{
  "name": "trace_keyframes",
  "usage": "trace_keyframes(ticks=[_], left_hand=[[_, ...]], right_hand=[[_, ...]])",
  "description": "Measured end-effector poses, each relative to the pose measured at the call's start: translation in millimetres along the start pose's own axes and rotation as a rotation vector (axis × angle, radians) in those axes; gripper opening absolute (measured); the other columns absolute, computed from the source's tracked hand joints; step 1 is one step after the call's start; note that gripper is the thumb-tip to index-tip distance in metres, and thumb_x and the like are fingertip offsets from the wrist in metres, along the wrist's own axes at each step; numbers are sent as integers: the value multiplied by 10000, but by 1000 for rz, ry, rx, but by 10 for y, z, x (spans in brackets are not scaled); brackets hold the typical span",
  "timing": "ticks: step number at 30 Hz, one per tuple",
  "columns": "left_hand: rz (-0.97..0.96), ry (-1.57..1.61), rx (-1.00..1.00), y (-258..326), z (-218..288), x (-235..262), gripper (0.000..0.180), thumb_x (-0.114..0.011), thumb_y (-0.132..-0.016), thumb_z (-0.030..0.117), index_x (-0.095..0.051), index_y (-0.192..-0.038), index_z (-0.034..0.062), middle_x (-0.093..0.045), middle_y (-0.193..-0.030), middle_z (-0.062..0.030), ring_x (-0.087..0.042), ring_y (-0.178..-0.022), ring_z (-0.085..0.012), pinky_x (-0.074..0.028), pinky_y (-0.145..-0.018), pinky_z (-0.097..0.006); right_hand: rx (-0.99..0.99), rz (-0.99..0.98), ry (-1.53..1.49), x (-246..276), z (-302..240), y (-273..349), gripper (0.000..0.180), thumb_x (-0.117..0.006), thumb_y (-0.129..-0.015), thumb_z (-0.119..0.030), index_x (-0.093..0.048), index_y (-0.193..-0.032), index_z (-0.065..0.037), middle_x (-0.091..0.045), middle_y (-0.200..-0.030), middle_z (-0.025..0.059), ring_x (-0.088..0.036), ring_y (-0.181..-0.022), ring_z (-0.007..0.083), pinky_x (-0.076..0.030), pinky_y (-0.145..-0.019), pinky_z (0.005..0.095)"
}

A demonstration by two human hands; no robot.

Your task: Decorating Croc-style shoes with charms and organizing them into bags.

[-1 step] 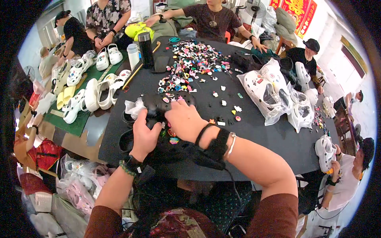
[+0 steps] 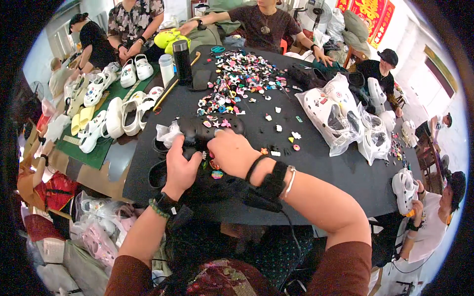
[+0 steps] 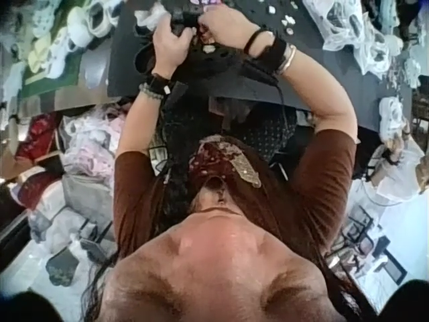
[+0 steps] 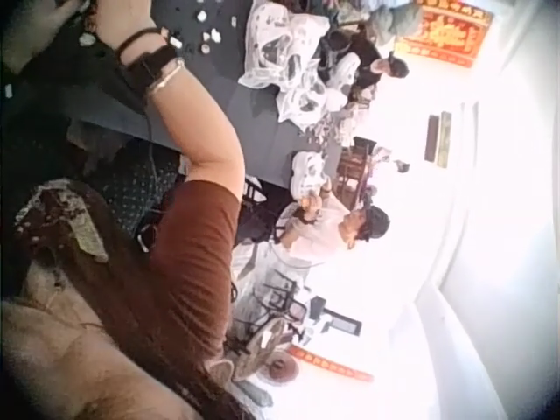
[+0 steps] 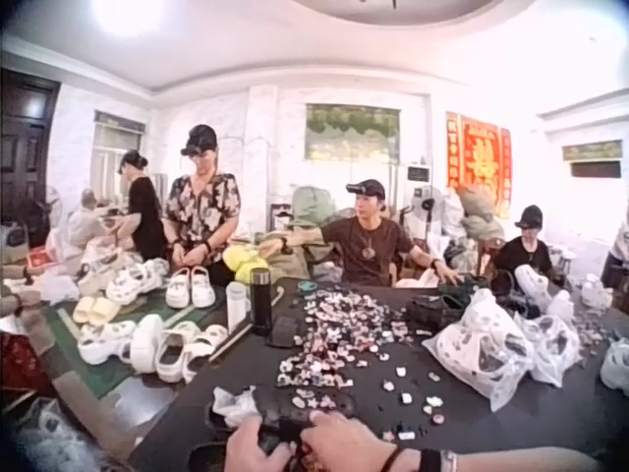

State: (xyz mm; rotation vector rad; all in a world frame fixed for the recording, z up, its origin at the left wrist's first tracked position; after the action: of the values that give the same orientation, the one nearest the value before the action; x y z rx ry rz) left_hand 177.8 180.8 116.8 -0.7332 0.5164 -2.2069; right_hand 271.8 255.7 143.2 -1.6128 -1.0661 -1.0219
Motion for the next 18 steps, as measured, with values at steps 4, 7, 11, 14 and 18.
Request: trace_keyframes(ticks=[4, 7, 11, 14, 18], left_hand=[[8, 14, 11, 13, -50, -4, 318, -657, -739, 50, -524, -1018, -28, -617, -873, -174, -602, -775, -267, -482, -735, -362], [11, -32, 9, 9, -50, -1, 319, -662, -740, 60, -521, -1012, -27, -618, -873, -173, -598, -768, -278, -482, -733, -365], [26, -30, -3, 13, -21, 13, 320, -666, -739, 64, -519, -1010, -23, -618, -871, -168, -601, -769, -296, -482, -734, -375], [-2, -20, 26, -1, -26, -7, 315, -666, -738, 65, -522, -1005, -20, -617, -869, -166, -605, -774, -301, -481, -735, -376], [1, -33, 30, -5, -20, 8, 286, -659, -740, 62, -525, -979, -20, -613, -862, -160, -600, -765, -283, -481, -730, -366]], right_hand=[[-72, -130, -129, -108, 88, 19, 143, -698, -756, -111, -694, -881, -42, -676, -814, 180, -672, -829, 359, -542, -729, 444], [13, -112, -142, -67, 59, 2, 144, -697, -745, -93, -714, -880, -47, -687, -795, 173, -680, -785, 350, -542, -710, 436], [117, -259, -231, -76, 0, -91, 138, -663, -767, -48, -723, -890, -27, -684, -780, 149, -678, -734, 296, -526, -666, 385], [167, -415, -276, -161, -6, -161, 141, -657, -751, -39, -724, -875, -25, -675, -742, 141, -664, -683, 275, -510, -629, 366], [243, -488, -156, -226, -72, -219, 122, -688, -765, -70, -723, -873, -25, -674, -732, 130, -655, -671, 275, -506, -631, 365]])
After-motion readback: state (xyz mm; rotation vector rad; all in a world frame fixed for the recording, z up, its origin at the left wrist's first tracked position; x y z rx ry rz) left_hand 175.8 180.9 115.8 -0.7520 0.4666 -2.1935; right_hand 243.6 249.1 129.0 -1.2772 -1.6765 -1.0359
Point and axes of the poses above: each hand's wrist, its own y-axis away from the middle knuckle, its own x-axis out of the back of the hand, z = x × y, the point moved 10 cm from there along -y, towards the middle knuckle
